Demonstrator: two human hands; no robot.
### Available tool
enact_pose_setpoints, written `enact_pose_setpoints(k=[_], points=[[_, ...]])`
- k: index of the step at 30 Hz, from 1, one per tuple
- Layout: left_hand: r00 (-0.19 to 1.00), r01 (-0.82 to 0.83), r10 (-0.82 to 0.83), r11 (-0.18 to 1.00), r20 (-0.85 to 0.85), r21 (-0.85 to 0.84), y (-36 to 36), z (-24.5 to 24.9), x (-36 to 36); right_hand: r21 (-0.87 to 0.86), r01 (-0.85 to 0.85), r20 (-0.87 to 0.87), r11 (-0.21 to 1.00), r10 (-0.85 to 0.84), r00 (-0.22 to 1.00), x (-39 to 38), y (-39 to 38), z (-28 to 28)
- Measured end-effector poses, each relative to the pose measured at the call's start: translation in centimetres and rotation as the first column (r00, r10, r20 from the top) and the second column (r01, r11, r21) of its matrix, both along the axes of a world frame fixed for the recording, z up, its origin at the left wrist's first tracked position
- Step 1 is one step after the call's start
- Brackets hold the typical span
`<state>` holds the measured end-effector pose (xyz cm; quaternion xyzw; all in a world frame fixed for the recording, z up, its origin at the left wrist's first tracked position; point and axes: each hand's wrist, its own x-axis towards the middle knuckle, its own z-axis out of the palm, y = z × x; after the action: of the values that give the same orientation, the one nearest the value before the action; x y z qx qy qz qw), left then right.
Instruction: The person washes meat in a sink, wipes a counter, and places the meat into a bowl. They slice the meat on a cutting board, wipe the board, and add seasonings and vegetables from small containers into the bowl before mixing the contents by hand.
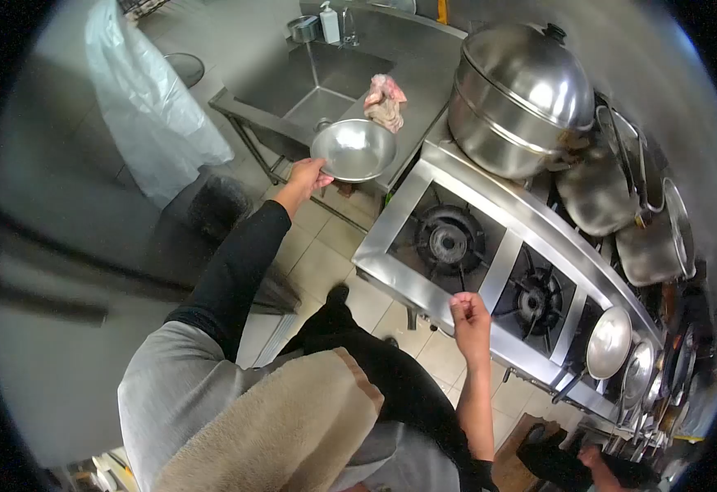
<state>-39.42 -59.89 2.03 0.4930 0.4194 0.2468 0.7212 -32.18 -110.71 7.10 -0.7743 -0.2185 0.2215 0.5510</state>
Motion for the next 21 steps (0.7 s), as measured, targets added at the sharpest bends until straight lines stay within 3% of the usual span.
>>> enact_pose_setpoints(k=[4,6,7,8,10,11,12,13,14,16,17,19,21], points=[[0.988,0.145,-0.142,0.989,-0.060,0.042,5.1,-2.9,4.2,0.003,0.024,0.016,1.000,-0.024,1.000,1.5,6.1,-1.2],[0.977,0.195,-0.189,0.979,-0.096,0.063,8.2,-2.1,6.4,-0.024,0.093,-0.028,0.995,-0.093,0.995,1.6,7.7,-2.2],[0.926,0.317,-0.212,0.886,-0.312,0.337,9.7,-1.6,7.0,-0.048,0.157,-0.077,0.986,-0.161,0.984,1.2,7.9,-2.8],[0.844,0.464,-0.163,0.700,-0.511,0.544,11.4,-1.1,7.6,-0.075,0.205,-0.085,0.976,-0.211,0.974,0.9,8.0,-3.9],[0.874,0.408,-0.031,0.590,-0.485,0.697,14.6,-0.3,11.8,-0.130,0.226,-0.098,0.965,-0.239,0.966,0.0,8.3,-5.2],[0.952,0.265,-0.055,0.648,-0.302,0.714,16.5,-2.5,15.5,-0.183,0.246,-0.137,0.952,-0.272,0.952,-0.2,8.9,-5.4],[0.995,-0.061,-0.015,0.697,0.100,0.715,16.2,-2.0,18.3,-0.235,0.259,-0.173,0.937,-0.303,0.937,-0.3,9.6,-5.9],[0.996,0.062,-0.084,0.670,-0.008,0.740,17.5,-0.3,20.7,-0.205,0.284,-0.191,0.937,-0.323,0.927,-0.2,10.2,-7.1],[0.998,-0.001,0.061,0.506,-0.035,0.863,18.2,-1.0,24.0,-0.215,0.260,-0.197,0.941,-0.302,0.933,0.4,11.8,-6.9],[0.947,0.002,0.304,0.315,-0.103,0.949,18.7,-1.9,28.9,-0.245,0.241,-0.202,0.939,-0.293,0.935,1.1,15.5,-4.7],[0.947,0.003,0.303,0.324,-0.107,0.946,19.4,-2.3,29.9,-0.241,0.212,-0.135,0.947,-0.249,0.959,1.8,17.6,-3.7],[0.858,0.462,-0.028,0.478,-0.512,0.747,20.8,-2.9,31.5,-0.250,0.185,-0.066,0.950,-0.207,0.976,3.6,20.8,-3.0],[0.882,0.424,-0.021,0.472,-0.471,0.773,22.0,-3.5,32.2,-0.215,0.131,0.085,0.968,-0.115,0.990,5.9,23.1,-2.6]])
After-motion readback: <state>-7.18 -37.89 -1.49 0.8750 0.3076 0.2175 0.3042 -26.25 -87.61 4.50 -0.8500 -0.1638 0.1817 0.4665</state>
